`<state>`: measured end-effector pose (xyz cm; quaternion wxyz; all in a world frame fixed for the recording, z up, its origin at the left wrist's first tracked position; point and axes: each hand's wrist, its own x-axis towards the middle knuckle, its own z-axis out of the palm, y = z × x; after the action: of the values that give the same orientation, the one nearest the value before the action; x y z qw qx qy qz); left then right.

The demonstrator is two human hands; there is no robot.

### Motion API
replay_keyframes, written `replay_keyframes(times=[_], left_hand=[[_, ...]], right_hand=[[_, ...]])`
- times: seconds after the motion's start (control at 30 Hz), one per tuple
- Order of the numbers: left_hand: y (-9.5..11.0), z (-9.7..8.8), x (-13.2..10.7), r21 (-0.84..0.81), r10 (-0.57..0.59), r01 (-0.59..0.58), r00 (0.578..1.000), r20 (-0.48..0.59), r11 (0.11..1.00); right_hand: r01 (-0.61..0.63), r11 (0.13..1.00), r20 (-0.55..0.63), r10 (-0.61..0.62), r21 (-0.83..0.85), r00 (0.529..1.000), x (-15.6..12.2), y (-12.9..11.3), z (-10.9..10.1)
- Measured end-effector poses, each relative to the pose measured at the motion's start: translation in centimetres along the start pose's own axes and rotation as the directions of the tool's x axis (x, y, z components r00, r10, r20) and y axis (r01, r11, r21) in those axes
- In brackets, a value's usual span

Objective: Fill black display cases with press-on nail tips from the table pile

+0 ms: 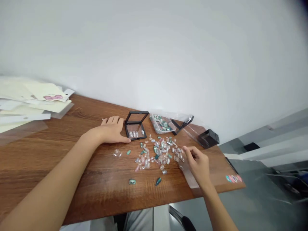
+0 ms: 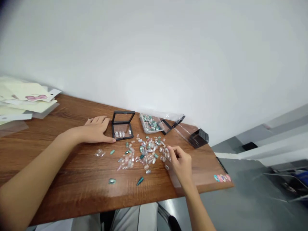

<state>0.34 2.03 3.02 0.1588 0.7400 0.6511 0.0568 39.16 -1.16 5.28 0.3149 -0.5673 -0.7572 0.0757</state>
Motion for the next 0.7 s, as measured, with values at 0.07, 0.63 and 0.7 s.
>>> replay_keyframes(times=[0.07,0.63,0.7], left_hand=[[0.0,0.0,0.0,0.001,-0.008,0.008,1.000,0.004,1.000],[0.9,-1.0,-0.6,0.063,-0.027,0.024,0.998,0.052,0.998],[1.0,-1.1,-0.6,0.068,-0.036,0.032,0.998,0.058,0.997]], right_hand=[[-0.034,0.999,0.011,0.035,-0.024,0.999,-1.4,0.4,0.0],[0.010,0.994,0.023,-0.007,-0.109,1.000,-0.5,3.6,1.6],[0.012,0.996,0.026,-0.010,-0.090,1.000,0.1,3.6,1.6]])
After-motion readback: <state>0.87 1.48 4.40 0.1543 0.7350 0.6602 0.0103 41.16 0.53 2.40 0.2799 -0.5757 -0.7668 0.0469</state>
